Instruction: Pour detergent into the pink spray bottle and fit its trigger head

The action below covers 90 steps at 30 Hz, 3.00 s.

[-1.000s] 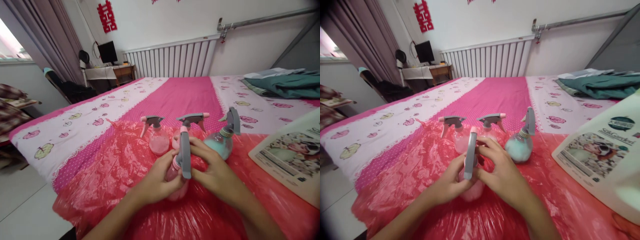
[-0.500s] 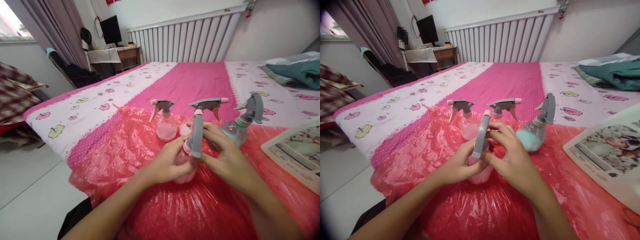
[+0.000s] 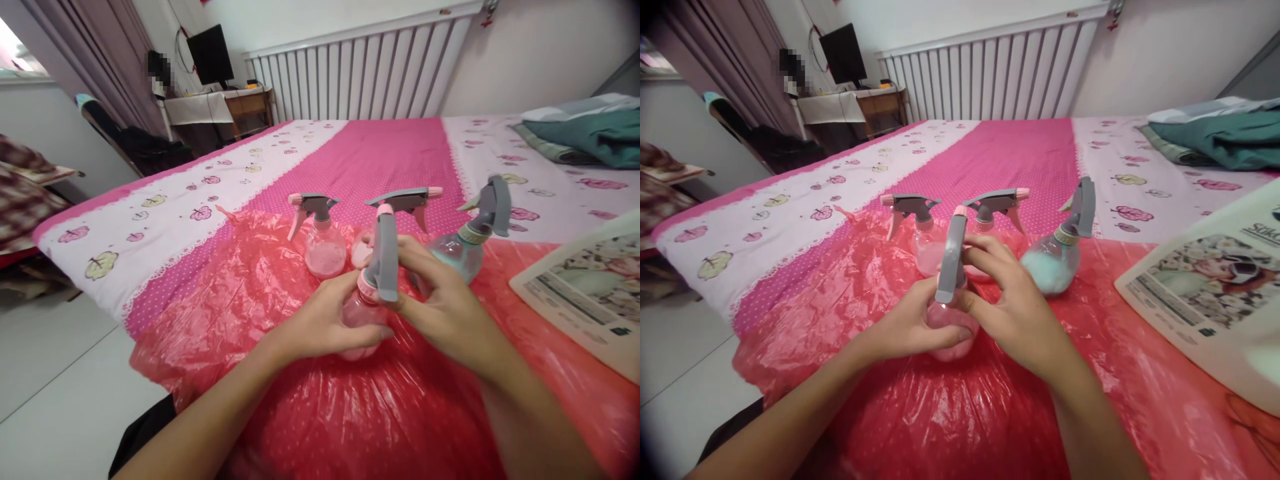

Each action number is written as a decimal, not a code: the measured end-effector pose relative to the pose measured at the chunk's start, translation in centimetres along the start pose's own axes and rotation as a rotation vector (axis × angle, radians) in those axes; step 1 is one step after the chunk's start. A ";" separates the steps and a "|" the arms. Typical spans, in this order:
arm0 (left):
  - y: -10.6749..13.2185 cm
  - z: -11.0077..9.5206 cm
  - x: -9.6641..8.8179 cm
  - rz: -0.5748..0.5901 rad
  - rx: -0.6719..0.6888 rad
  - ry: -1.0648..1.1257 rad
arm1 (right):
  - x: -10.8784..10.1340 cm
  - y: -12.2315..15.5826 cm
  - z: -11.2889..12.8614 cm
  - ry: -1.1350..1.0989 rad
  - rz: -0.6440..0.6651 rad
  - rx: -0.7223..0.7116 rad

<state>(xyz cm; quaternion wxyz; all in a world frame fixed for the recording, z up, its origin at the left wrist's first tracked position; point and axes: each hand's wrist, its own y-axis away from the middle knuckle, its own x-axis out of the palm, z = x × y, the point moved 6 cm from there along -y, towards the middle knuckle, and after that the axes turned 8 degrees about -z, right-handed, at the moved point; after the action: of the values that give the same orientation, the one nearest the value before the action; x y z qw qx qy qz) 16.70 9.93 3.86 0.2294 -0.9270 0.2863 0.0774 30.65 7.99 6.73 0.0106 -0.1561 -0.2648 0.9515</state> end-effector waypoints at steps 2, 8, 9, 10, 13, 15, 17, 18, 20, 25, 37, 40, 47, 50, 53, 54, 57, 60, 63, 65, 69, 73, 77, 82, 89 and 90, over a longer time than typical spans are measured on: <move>0.0 0.0 0.0 0.001 0.016 -0.018 | -0.2 0.0 0.1 0.041 -0.036 -0.009; 0.2 0.2 0.0 0.008 0.038 -0.064 | 0.1 0.1 0.2 0.020 -0.017 0.007; 0.2 0.1 0.0 0.009 0.047 -0.060 | 0.1 0.1 0.2 0.034 -0.028 0.004; 0.2 0.1 0.0 0.009 0.056 -0.055 | 0.0 0.0 0.1 0.051 -0.039 0.001; 0.1 -0.1 0.0 0.009 0.058 -0.053 | 0.0 0.1 0.0 0.052 -0.014 0.004; 0.1 -0.1 0.0 0.014 0.049 -0.061 | 0.0 0.2 -0.1 0.011 0.024 0.017; 0.1 0.0 0.0 0.009 0.041 -0.065 | 0.0 0.2 -0.1 -0.014 0.038 0.017; 0.1 0.0 0.0 0.001 0.042 -0.059 | 0.0 0.2 -0.1 -0.005 0.024 0.011; 0.1 0.0 -0.1 -0.018 0.051 -0.036 | -0.1 0.2 0.0 0.047 -0.024 -0.002; 0.1 0.2 0.0 0.001 0.025 -0.088 | 0.0 0.1 0.2 0.035 -0.069 -0.018; 0.1 0.1 -0.1 0.000 0.039 -0.129 | -1.1 0.3 1.1 0.210 -0.281 -0.102; 0.1 0.1 -0.1 0.004 0.022 -0.124 | -0.6 0.3 0.9 0.190 -0.245 -0.065; 0.1 0.0 -0.2 0.007 0.012 -0.141 | -1.0 0.2 -0.4 -0.034 -0.345 0.044; 0.1 0.0 -0.1 0.010 0.015 -0.138 | -1.2 0.4 0.4 0.018 -0.372 -0.015; 0.1 -0.1 0.0 0.015 0.022 -0.134 | -1.5 0.7 1.1 0.096 -0.427 -0.065; 0.1 -0.1 0.0 0.016 0.023 -0.135 | -1.7 0.8 1.2 0.131 -0.452 -0.072; 0.1 0.0 0.1 0.021 0.015 -0.142 | -2.2 0.9 1.0 0.174 -0.509 -0.038; 0.1 0.0 0.0 0.019 0.017 -0.138 | -2.4 0.8 0.3 0.155 -0.515 0.014; 0.1 0.0 0.1 0.016 0.033 -0.107 | -1.7 0.5 -0.2 0.142 -0.428 0.047; 0.1 -0.1 0.1 0.013 0.040 -0.076 | -0.8 0.3 -0.5 0.100 -0.308 0.071; 0.1 -0.1 0.2 -0.022 0.039 -0.025 | 0.4 0.2 -0.5 0.004 -0.157 0.085; 0.1 0.1 0.2 -0.011 0.059 -0.025 | 0.3 0.1 -0.7 -0.035 -0.114 0.092; 0.2 0.4 0.0 -0.011 0.053 -0.084 | 0.2 0.1 -1.1 -0.068 -0.033 0.055; 0.2 0.4 0.0 -0.005 0.021 -0.089 | -0.1 0.1 -1.1 -0.084 0.000 0.038; 0.1 0.2 0.0 0.003 0.050 -0.021 | -0.4 -0.1 -0.9 -0.075 0.065 0.056; 0.1 0.3 0.0 0.002 0.051 -0.015 | -0.4 0.0 -0.9 -0.076 0.074 0.064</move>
<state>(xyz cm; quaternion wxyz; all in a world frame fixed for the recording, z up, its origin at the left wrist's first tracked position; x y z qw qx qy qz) 16.62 9.96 3.56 0.2551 -0.9200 0.2872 0.0774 31.32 8.41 6.15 -0.0298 -0.1290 -0.2284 0.9645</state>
